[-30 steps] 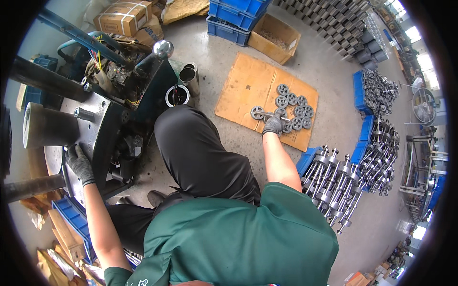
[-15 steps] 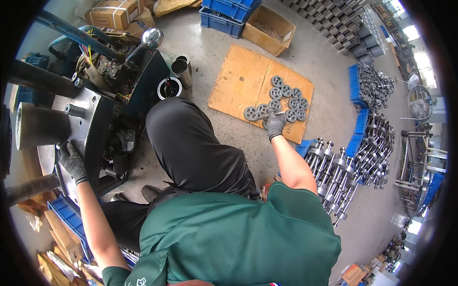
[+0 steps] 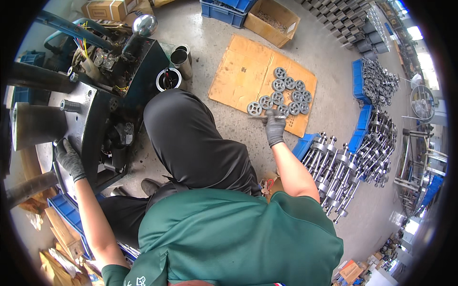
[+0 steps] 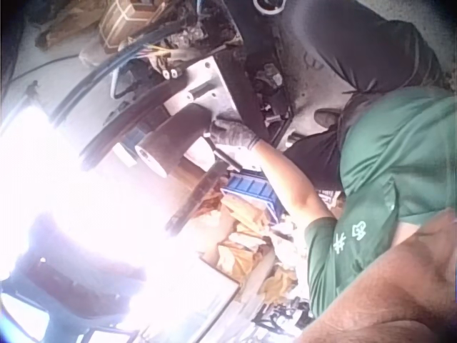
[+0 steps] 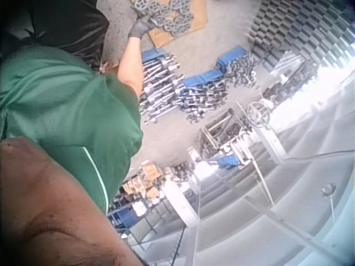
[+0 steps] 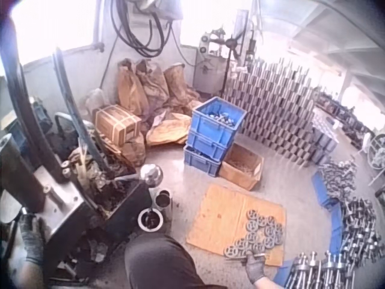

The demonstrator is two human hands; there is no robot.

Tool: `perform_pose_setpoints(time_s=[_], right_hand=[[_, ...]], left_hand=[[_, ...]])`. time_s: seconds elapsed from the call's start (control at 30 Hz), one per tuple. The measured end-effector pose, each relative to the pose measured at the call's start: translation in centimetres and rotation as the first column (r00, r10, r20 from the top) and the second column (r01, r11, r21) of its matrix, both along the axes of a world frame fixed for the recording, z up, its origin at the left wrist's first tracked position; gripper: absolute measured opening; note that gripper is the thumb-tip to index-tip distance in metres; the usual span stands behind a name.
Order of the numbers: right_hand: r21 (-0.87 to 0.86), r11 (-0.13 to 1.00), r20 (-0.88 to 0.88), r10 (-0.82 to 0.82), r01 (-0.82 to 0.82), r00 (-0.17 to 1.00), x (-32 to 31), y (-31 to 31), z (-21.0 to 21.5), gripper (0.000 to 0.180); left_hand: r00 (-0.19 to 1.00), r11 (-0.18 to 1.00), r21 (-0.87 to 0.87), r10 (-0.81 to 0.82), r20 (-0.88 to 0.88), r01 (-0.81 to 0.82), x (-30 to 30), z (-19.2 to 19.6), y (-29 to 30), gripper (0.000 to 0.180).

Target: Assembling metal rods and gears using an industrial press.

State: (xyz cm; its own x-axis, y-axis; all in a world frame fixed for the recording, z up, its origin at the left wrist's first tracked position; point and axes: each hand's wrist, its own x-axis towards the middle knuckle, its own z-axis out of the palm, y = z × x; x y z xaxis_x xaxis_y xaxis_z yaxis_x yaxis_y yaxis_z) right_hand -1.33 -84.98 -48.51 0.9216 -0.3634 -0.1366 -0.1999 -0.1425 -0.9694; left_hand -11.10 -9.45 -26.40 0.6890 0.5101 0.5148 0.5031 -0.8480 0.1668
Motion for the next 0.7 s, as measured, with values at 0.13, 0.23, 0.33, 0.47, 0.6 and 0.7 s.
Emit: perform_pose_setpoints(time_s=[0.13, 0.23, 0.33, 0.47, 0.6, 0.7], right_hand=[[0.205, 0.903, -0.077, -0.370, 0.378, 0.926, 3.6, -1.6, -2.9, 0.015], [0.148, 0.872, -0.129, -0.451, 0.467, 0.883, 4.9, -3.0, -4.7, 0.018], [-0.293, 0.952, 0.042, -0.083, 0.092, 0.996, 4.9, -2.3, -5.4, 0.018], [-0.459, 0.881, 0.115, 0.191, -0.119, 0.975, 3.2, -0.7, -6.0, 0.019], [-0.137, 0.988, 0.083, -0.064, 0.074, 0.995, 2.7, 0.4, -9.1, 0.024], [-0.002, 0.999, 0.159, 0.039, -0.040, 0.987, 2.4, -5.5, -14.7, 0.035]], left_hand=[[1.000, 1.000, -0.014, -0.009, 0.002, 0.010, 0.1, 0.1, -0.1, 0.041], [1.000, 0.998, -0.054, -0.020, 0.003, 0.020, 0.5, -0.6, -0.2, 0.040], [1.000, 0.998, -0.060, -0.008, -0.001, 0.008, 0.7, -0.8, -0.4, 0.039], [0.998, 0.997, -0.064, -0.034, 0.060, 0.037, 0.4, -0.1, -1.3, 0.037], [0.998, 0.997, -0.079, 0.005, 0.055, 0.000, -0.4, 1.6, -1.9, 0.032], [0.997, 0.996, -0.081, -0.019, 0.078, 0.025, 1.3, 0.7, -3.3, 0.028]])
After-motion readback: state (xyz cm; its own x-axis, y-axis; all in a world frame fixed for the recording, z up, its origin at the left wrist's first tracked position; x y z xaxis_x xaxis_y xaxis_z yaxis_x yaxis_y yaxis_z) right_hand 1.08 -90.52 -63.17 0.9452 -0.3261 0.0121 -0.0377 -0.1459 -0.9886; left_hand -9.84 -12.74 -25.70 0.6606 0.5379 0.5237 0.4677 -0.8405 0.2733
